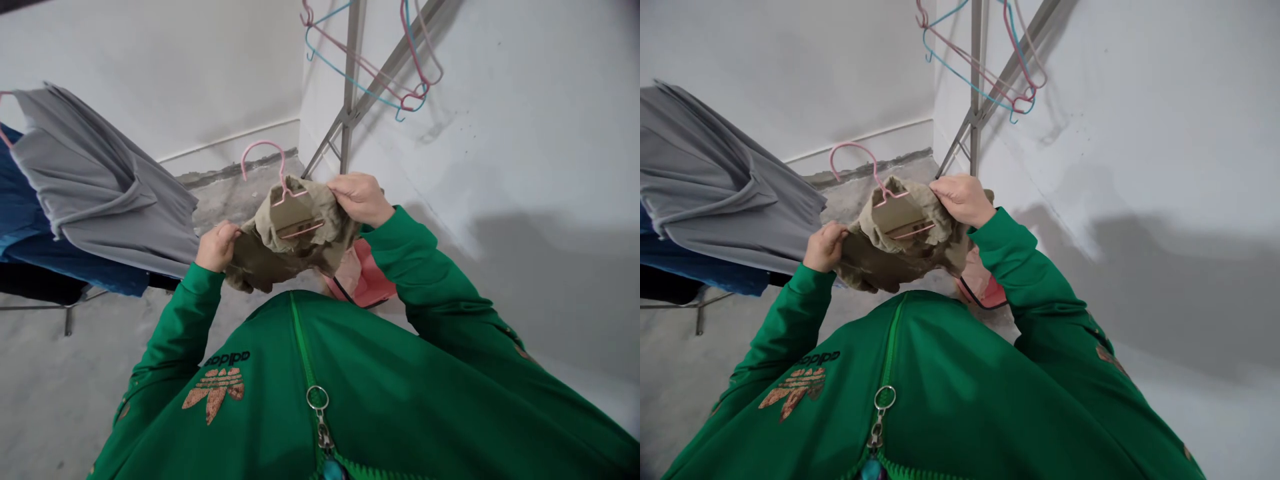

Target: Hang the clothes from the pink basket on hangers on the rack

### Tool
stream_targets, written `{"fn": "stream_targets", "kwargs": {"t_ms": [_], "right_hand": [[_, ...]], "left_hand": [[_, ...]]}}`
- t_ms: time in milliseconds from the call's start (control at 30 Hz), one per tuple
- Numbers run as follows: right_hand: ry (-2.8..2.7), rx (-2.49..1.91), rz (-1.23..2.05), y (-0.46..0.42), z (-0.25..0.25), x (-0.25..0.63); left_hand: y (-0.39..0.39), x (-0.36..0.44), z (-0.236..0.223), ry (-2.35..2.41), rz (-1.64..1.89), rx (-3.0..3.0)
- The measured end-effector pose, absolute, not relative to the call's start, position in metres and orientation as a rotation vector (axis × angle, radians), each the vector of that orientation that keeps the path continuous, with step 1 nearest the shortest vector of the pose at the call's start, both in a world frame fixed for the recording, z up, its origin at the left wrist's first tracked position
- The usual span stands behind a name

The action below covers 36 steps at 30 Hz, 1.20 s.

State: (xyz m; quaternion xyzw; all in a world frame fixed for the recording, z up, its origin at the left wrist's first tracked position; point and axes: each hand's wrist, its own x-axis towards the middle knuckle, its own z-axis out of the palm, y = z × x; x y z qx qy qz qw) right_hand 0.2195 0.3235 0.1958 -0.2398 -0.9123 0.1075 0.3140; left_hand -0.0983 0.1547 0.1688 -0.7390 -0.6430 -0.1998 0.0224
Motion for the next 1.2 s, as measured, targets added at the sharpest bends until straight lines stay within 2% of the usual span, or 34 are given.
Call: {"fn": "stream_targets", "kwargs": {"t_ms": [367,533,700,800,1000,1200], "right_hand": [[-2.113,-0.596,0.49,0.32,0.191,0.228],[-2.11,-0.657,0.534,0.319,0.185,0.221],[-2.134,-0.644,0.557,0.317,0.178,0.21],[-2.082,-0.692,0.566,0.319,0.173,0.212],[-2.013,-0.719,0.661,0.323,0.164,0.214],[-2.065,-0.688,0.623,0.324,0.169,0.208]], "left_hand": [[0.149,-0.141,0.179,-2.16,-0.572,-2.146],[0.154,-0.097,0.203,-1.88,-0.771,-2.057],[0.176,-0.044,0.214,-2.072,-0.536,-1.975],[0.183,-0.046,0.214,-2.177,-0.409,-2.03],[0.196,-0.052,0.219,-1.905,-0.527,-2.203],[0.216,-0.042,0.215,-2.079,-0.374,-2.095]]}}
